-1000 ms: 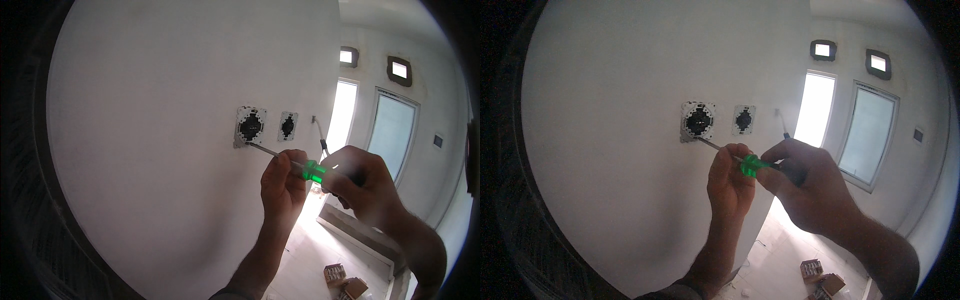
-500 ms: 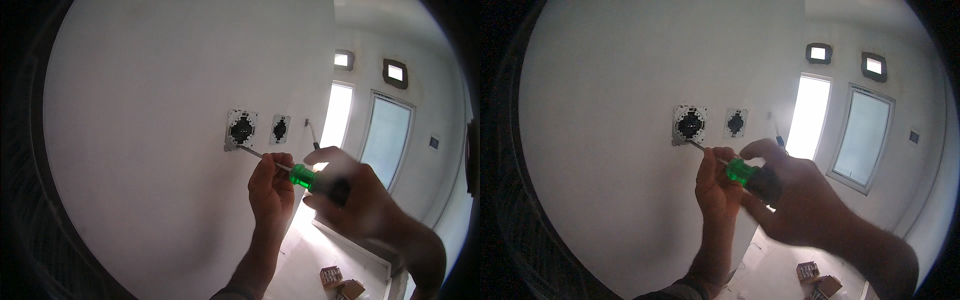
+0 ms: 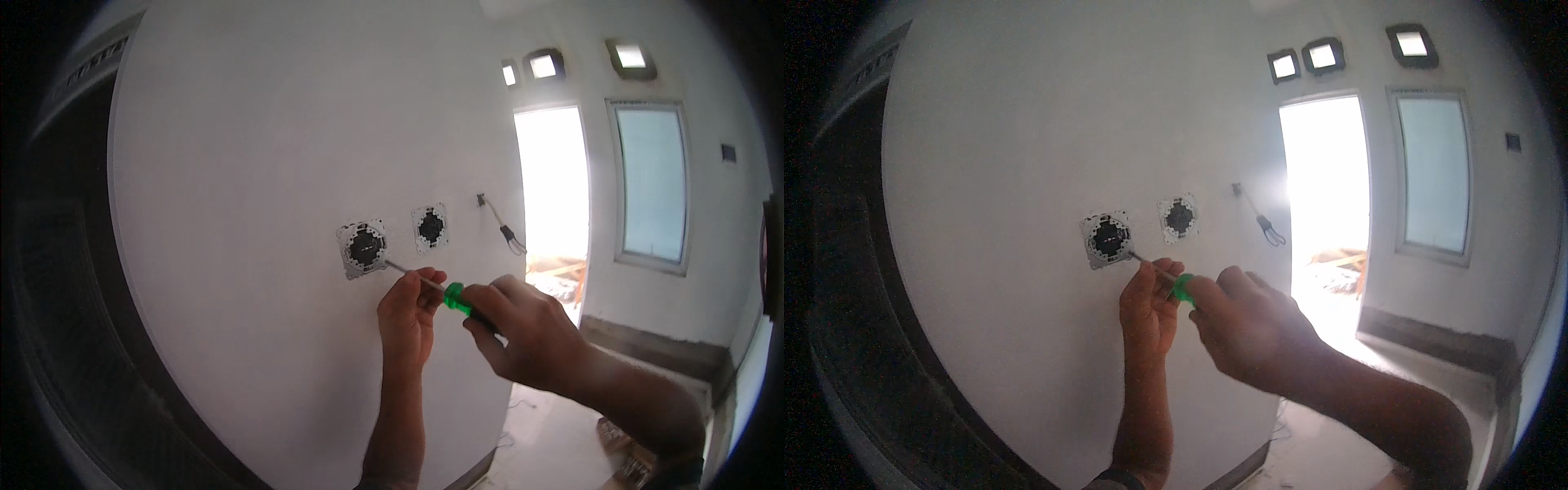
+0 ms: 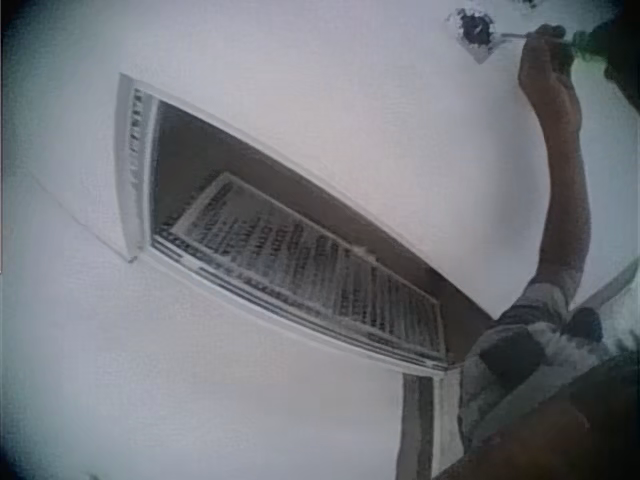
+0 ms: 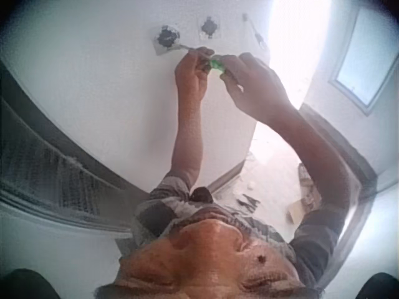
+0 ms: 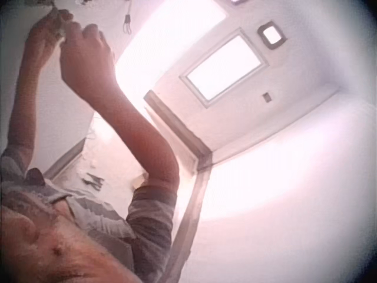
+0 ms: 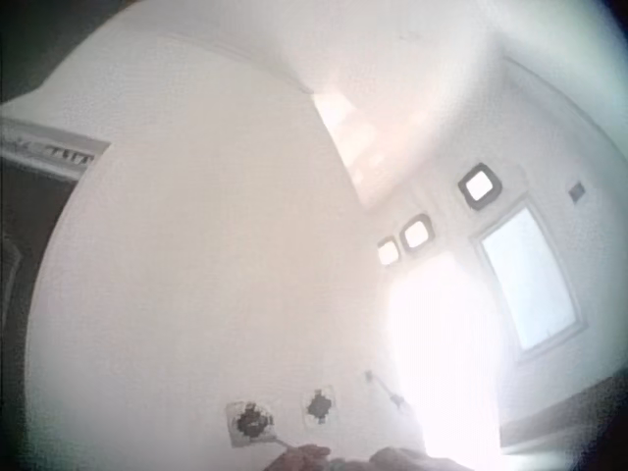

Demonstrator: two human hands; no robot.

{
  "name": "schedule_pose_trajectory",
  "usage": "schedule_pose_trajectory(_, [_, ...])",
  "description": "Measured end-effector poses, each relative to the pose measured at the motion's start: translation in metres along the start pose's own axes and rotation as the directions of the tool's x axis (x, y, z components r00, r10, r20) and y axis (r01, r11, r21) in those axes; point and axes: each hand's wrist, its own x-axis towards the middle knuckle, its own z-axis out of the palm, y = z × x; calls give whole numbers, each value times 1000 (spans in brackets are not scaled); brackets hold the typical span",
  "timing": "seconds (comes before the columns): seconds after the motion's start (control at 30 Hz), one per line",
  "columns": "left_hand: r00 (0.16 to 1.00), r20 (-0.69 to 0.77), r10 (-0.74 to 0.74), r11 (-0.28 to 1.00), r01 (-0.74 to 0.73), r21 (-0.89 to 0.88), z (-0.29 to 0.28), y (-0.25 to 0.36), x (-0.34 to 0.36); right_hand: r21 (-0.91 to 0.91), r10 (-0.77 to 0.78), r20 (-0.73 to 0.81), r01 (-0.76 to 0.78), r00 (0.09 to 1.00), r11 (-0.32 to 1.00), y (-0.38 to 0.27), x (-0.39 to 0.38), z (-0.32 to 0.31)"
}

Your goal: The person installs two electrical outlets into wall boxes. They use a screwdriver to secure the boxes to the wall, then attach the outlet faceplates. Tools and materials are visible on the floor.

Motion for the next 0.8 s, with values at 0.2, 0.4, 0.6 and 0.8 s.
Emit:
schedule_pose_trajectory(0.2, [999, -2, -33, 981, 33, 190, -5, 1, 17, 143, 10, -182, 17, 983, 990, 26, -9, 24])
schedule_pose_trajectory(0.4, [1000, 6, 16, 968, -17, 250, -8, 6, 19, 136, -25, -308, 70, 951, 988, 30, 0, 36])
schedule_pose_trajectory(0.6, [998, 53, 35, 975, -46, 219, -16, 2, 21, 118, 1, -239, 28, 971, 993, 27, 1, 32])
schedule_pose_trajectory(0.8, [986, 159, -59, 998, 63, -22, -5, -7, 13, -150, -88, -144, 66, 986, 987, 21, 17, 5])
